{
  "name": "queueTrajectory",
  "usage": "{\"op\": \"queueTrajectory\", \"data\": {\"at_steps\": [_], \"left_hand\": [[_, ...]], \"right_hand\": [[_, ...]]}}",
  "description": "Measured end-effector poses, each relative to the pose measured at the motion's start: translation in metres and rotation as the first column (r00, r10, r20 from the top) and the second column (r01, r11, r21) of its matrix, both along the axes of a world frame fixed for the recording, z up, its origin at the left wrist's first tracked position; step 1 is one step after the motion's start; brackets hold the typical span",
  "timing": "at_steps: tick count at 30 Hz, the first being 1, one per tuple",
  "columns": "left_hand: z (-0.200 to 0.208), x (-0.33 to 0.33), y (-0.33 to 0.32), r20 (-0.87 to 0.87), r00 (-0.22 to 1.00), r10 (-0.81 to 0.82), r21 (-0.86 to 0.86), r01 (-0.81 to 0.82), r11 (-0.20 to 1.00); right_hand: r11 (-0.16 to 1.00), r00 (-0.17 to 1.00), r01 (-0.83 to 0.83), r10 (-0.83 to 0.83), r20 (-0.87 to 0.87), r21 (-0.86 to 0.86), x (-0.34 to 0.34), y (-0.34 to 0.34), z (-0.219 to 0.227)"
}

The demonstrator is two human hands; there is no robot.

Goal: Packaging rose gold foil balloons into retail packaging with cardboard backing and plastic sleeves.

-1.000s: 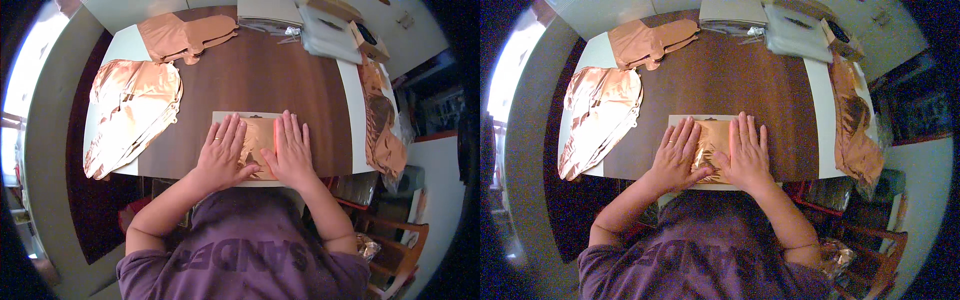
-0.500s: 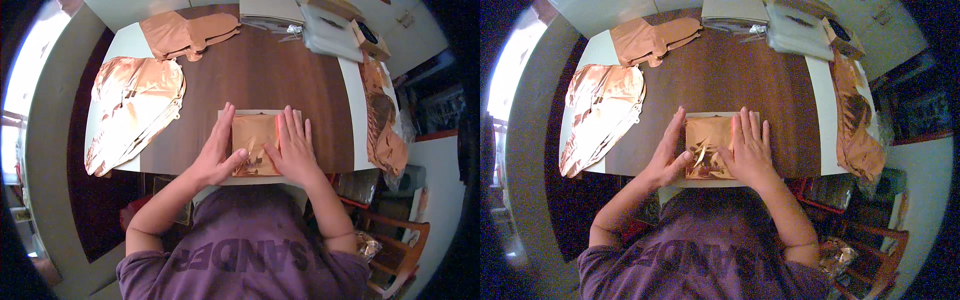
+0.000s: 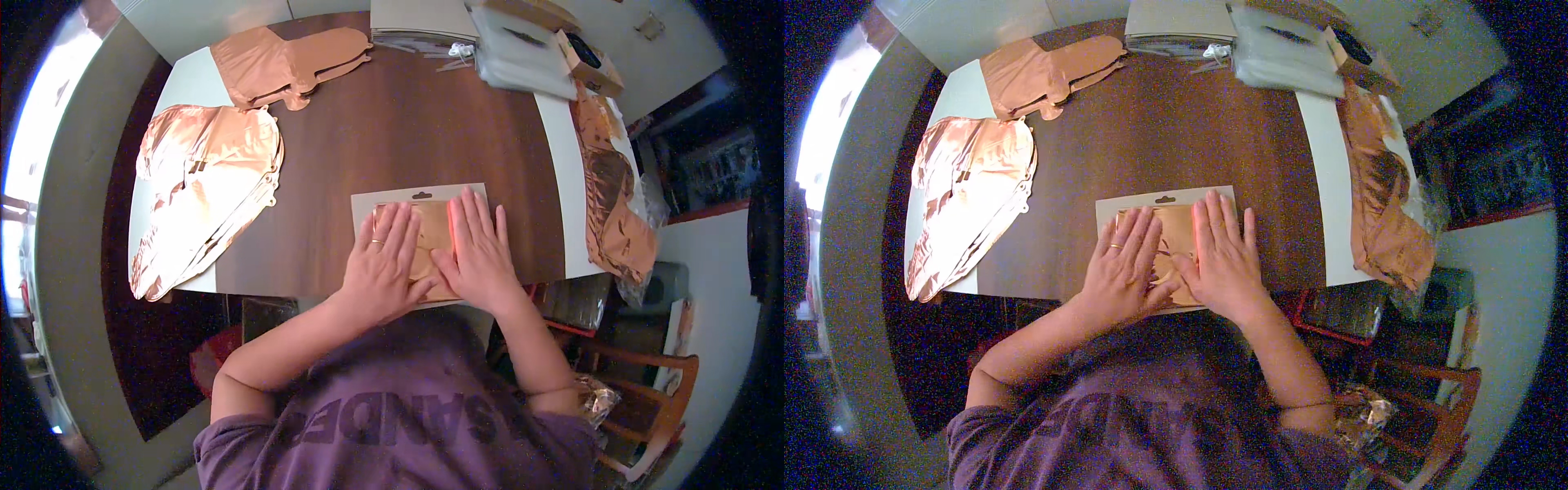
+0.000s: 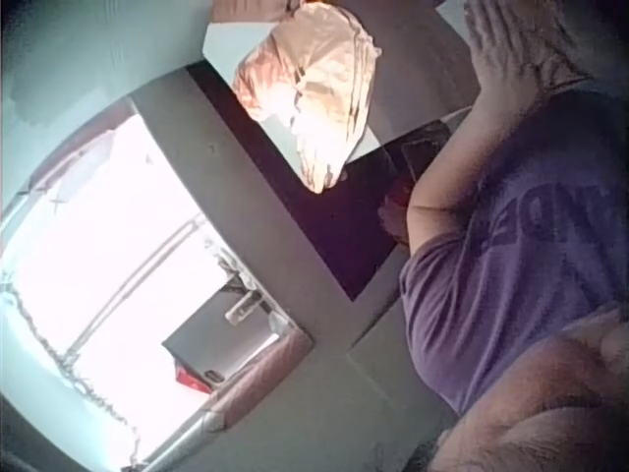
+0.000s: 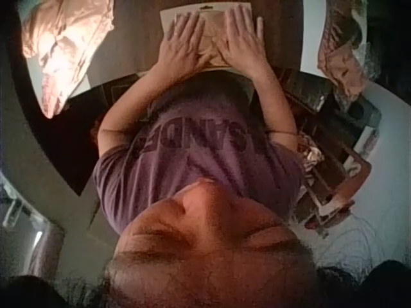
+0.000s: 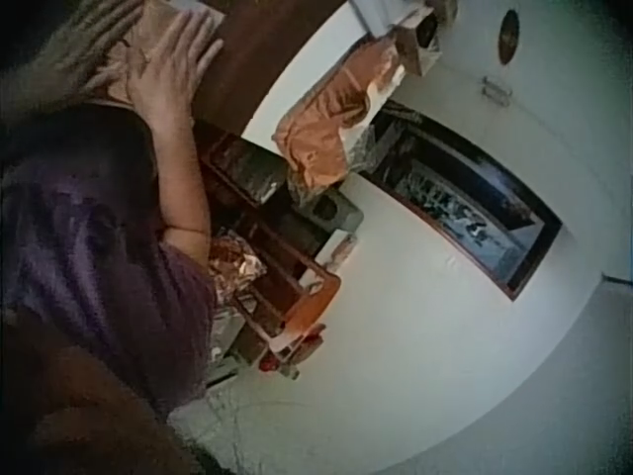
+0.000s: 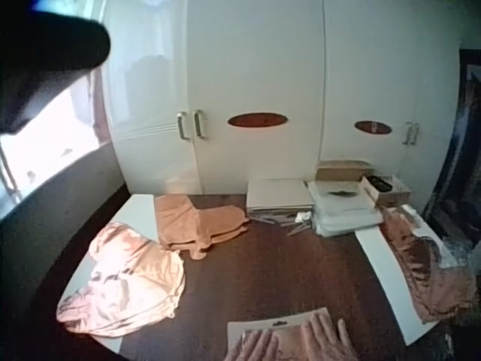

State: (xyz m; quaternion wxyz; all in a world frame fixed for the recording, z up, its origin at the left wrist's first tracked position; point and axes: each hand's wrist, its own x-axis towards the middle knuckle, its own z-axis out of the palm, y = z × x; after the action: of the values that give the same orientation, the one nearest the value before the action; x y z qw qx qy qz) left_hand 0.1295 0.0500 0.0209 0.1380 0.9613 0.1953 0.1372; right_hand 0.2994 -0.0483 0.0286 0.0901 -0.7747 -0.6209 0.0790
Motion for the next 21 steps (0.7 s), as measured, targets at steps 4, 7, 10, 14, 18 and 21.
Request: {"op": "queueTrajectory", "data": {"at_steps": [4,7,10,14,18,21], "left_hand": [[-0.005,-0.011,0.004,-0.040,0.998,0.050,0.057,-0.048,0.997],[-0.001,-0.013,0.006,-0.071,0.995,0.070,0.055,-0.066,0.996],[0.001,-0.016,0.011,-0.048,0.997,0.064,0.008,-0.064,0.998],[0.021,-0.026,0.035,0.108,0.985,0.136,-0.345,-0.091,0.934],[0.039,-0.017,0.072,0.004,0.957,0.289,-0.830,-0.158,0.535],[0.036,-0.007,0.097,-0.082,0.984,0.160,-0.818,-0.158,0.553]], "right_hand": [[1.000,1.000,-0.004,0.004,0.000,0.031,0.001,-0.001,-0.004],[1.000,1.000,0.000,0.000,-0.017,0.022,0.000,0.002,-0.002],[0.999,1.000,-0.008,0.007,0.024,0.037,-0.001,0.004,-0.005],[1.000,1.000,-0.005,0.005,0.004,0.024,-0.002,0.004,0.000],[1.000,1.000,-0.002,0.003,-0.030,0.012,0.000,0.004,0.001],[0.999,0.999,-0.012,0.013,-0.042,0.030,0.002,0.003,-0.001]]}}
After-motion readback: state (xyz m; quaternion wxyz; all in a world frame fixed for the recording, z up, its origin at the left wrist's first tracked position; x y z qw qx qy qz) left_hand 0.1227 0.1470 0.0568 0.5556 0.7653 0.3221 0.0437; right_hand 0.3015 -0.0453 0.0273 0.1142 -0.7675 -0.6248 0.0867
